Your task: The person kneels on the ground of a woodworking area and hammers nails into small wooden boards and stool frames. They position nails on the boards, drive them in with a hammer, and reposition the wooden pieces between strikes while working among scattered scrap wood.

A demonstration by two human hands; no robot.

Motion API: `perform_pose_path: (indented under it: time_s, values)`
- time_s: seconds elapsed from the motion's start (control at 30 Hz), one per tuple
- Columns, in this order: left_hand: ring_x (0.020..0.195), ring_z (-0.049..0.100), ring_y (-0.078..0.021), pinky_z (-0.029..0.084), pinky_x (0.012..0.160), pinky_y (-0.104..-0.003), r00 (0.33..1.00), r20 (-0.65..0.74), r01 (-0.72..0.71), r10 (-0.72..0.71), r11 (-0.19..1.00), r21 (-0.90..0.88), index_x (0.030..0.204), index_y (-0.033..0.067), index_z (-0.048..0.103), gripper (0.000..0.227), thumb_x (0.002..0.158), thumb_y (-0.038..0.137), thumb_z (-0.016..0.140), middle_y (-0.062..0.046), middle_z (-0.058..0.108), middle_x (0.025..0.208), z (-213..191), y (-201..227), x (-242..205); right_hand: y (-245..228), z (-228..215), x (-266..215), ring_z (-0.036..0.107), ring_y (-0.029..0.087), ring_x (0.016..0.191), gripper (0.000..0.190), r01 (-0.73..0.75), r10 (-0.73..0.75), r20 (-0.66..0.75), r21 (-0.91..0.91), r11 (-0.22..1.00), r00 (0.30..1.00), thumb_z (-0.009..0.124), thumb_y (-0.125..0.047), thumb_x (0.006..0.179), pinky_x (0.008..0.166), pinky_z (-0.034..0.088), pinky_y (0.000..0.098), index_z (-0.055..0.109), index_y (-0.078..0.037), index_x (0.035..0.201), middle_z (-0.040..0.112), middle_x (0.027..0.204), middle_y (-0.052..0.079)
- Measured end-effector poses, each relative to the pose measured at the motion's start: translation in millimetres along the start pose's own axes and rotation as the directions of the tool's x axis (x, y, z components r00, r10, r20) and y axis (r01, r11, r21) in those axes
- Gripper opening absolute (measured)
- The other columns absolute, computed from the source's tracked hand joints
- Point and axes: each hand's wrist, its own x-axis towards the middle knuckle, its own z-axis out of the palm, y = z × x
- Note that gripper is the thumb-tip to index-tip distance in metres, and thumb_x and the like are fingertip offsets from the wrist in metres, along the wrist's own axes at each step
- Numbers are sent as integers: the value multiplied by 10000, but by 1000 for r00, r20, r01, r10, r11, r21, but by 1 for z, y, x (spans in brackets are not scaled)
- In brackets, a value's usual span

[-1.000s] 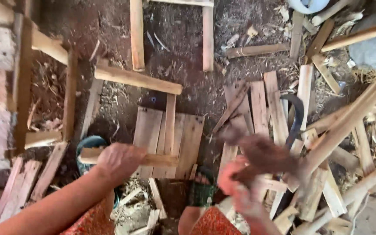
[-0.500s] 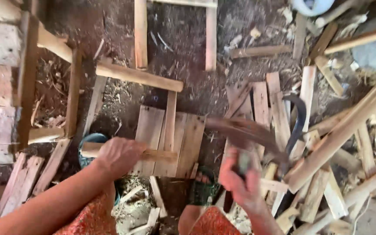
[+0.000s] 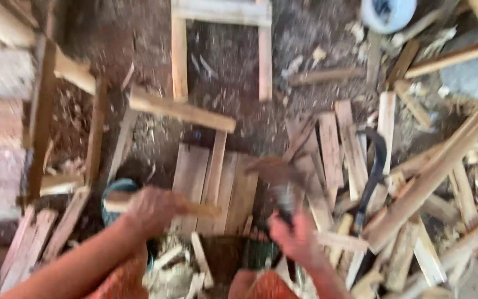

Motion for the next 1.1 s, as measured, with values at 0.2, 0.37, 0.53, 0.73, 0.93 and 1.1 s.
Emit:
perform_pose_path:
  time_s: [0.2, 0.37, 0.53, 0.73, 0.93, 1.1]
  values:
    - [466, 587, -99, 525, 378, -221, 997, 19, 73, -71, 992, -104, 893, 120, 536, 53, 921, 87, 505, -15, 628, 698, -6, 2, 0, 25, 34, 4, 481, 98, 350, 158, -225, 246, 181, -132, 965, 952, 576, -97, 818, 279, 385, 220, 591, -28, 960, 577, 501, -7]
    - [477, 500, -112, 511, 431, -195, 989, 149, 7, -5, 1000, -11, 1168, 403, 381, 570, 830, 4, 609, -3, 570, 704, -25, 0, -4, 33, 50, 28, 557, 126, 567, 306, -452, 580, 413, -371, 811, 702, 566, -206, 841, 481, 484, 240, 482, -111, 1120, 590, 762, 14]
    - [488, 582, -140, 503, 465, -277, 983, 111, 169, -145, 954, -246, 854, 174, 595, 57, 858, 143, 548, 9, 644, 655, -51, 0, -14, 30, 11, 8, 357, 70, 407, 577, -542, 410, 356, 515, 664, 840, 558, 20, 748, 355, 267, 217, 441, -101, 1300, 435, 597, -28]
    - [705, 677, -212, 526, 689, -354, 973, 66, 225, -221, 849, -479, 874, 197, 654, 225, 652, 220, 621, 7, 706, 765, -136, -12, -30, -10, -39, 13, 367, 91, 431, 381, -14, -164, 129, 824, 567, 978, 433, 91, 888, 378, 322, 193, 365, -5, 1250, 426, 591, 6]
    - [583, 610, -160, 488, 590, -261, 930, 281, 367, -236, 601, -710, 868, 131, 676, 257, 628, 141, 583, -8, 706, 706, -172, -20, -36, -1, -23, -1, 395, 100, 378, 388, -154, 159, 36, 520, 840, 987, 504, 43, 807, 314, 351, 218, 428, 13, 1187, 462, 557, 23]
    - [558, 652, -78, 599, 531, -146, 916, 358, 375, -183, 709, -597, 1098, 198, 609, 316, 792, 120, 612, 9, 720, 796, -164, -4, -28, -3, -27, 1, 385, 100, 371, 161, -175, 123, 137, 483, 858, 983, 522, 53, 814, 322, 324, 215, 435, 4, 941, 439, 521, 12]
